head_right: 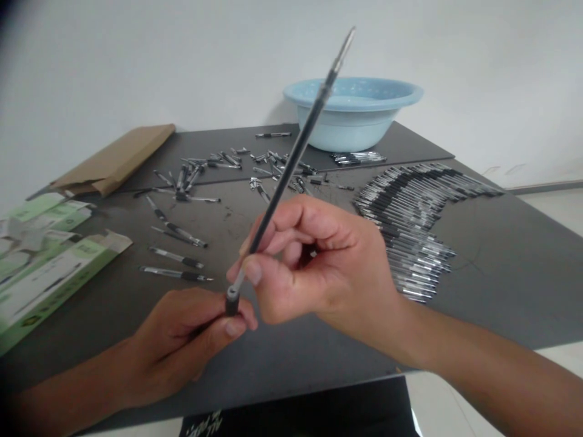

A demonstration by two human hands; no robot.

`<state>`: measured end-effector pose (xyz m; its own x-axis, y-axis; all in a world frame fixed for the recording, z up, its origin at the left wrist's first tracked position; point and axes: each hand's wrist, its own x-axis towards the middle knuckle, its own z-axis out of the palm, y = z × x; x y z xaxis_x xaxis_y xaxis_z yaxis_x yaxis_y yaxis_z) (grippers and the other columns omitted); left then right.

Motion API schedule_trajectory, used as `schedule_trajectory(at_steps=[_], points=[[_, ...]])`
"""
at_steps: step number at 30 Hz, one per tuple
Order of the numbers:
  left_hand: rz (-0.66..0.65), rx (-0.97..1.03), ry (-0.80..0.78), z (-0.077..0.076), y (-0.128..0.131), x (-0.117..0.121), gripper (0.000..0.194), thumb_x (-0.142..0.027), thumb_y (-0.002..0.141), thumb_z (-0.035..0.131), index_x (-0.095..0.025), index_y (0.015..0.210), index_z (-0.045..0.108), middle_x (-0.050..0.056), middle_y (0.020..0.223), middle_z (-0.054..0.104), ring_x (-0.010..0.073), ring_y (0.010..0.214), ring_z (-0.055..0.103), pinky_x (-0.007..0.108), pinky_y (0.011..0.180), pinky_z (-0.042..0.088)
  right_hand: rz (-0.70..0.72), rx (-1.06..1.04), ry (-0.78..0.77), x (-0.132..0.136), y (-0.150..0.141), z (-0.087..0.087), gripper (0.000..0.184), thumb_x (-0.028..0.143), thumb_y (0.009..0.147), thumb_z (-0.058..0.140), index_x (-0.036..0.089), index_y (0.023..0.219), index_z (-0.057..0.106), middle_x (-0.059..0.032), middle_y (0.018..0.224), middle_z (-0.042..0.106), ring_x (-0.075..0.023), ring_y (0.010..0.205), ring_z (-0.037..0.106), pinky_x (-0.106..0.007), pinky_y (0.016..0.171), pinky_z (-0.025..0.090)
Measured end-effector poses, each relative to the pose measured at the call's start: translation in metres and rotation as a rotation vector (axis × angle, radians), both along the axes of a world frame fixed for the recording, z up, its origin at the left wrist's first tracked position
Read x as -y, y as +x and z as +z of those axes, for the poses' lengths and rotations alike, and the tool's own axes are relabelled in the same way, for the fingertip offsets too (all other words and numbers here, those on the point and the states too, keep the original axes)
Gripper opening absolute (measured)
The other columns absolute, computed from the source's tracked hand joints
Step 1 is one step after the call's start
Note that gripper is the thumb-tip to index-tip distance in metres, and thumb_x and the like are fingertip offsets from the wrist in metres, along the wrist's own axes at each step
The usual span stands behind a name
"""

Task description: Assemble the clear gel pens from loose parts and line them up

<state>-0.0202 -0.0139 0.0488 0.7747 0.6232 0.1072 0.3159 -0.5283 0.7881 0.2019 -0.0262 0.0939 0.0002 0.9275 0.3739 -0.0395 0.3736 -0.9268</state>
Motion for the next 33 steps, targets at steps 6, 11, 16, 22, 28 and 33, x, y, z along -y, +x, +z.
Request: schedule_trajectory(at_steps=[6,11,16,22,28,33], points=[[-0.012,-0.028,-0.006,-0.003,-0.003,0.001,0.031,-0.036,0.111,0.044,-0.023,0.089,0.063,-0.003,0.065,0.059,0.0136,0.057,0.058,0.024,0.055,0.040,0.000,0.145,0.024,-0.002,0.003,-0.008,0.019,0.026,0.081,0.083,0.027,0.078,0.064,-0.0007,0.071,0.073,-0.0197,0.061,0.070,-0.032,0.049,0.053],[-0.030,-0.015,-0.015,-0.002,-0.002,0.000,0.029,-0.034,0.111,0.045,-0.023,0.088,0.059,-0.004,0.066,0.053,0.0123,0.056,0.052,0.024,0.054,0.037,0.019,0.126,0.014,-0.005,0.004,-0.008,0.022,0.027,0.081,0.084,0.026,0.077,0.063,-0.0006,0.072,0.073,-0.0193,0.061,0.069,-0.032,0.049,0.052],[-0.053,0.031,-0.013,-0.005,-0.002,-0.001,0.028,-0.031,0.110,0.046,-0.022,0.086,0.056,-0.007,0.064,0.044,0.0100,0.054,0.045,0.023,0.053,0.033,0.033,0.128,0.072,-0.005,0.003,-0.009,0.018,0.020,0.080,0.079,0.024,0.077,0.062,0.0001,0.069,0.074,-0.0168,0.057,0.068,-0.028,0.046,0.047],[-0.079,0.049,0.015,-0.008,-0.002,-0.002,0.025,-0.028,0.110,0.048,-0.021,0.087,0.055,-0.008,0.066,0.044,0.0085,0.055,0.045,0.021,0.053,0.032,0.064,0.120,0.114,-0.006,0.003,-0.011,0.020,0.017,0.083,0.078,0.024,0.078,0.060,0.0020,0.065,0.071,-0.0135,0.054,0.065,-0.024,0.044,0.046],[-0.059,0.032,0.016,-0.009,-0.001,-0.001,0.026,-0.029,0.110,0.048,-0.020,0.088,0.057,-0.008,0.065,0.045,0.0088,0.054,0.046,0.022,0.052,0.032,0.067,0.144,0.111,-0.007,0.006,-0.013,0.018,0.023,0.086,0.079,0.023,0.080,0.063,0.0013,0.066,0.071,-0.0143,0.057,0.068,-0.023,0.044,0.047],[-0.040,0.023,0.003,-0.006,0.001,0.000,0.027,-0.029,0.110,0.047,-0.021,0.086,0.056,-0.008,0.064,0.043,0.0081,0.053,0.045,0.021,0.051,0.032,0.052,0.162,0.107,-0.007,0.006,-0.012,0.019,0.019,0.084,0.079,0.024,0.079,0.062,0.0020,0.066,0.070,-0.0145,0.057,0.068,-0.024,0.044,0.048]])
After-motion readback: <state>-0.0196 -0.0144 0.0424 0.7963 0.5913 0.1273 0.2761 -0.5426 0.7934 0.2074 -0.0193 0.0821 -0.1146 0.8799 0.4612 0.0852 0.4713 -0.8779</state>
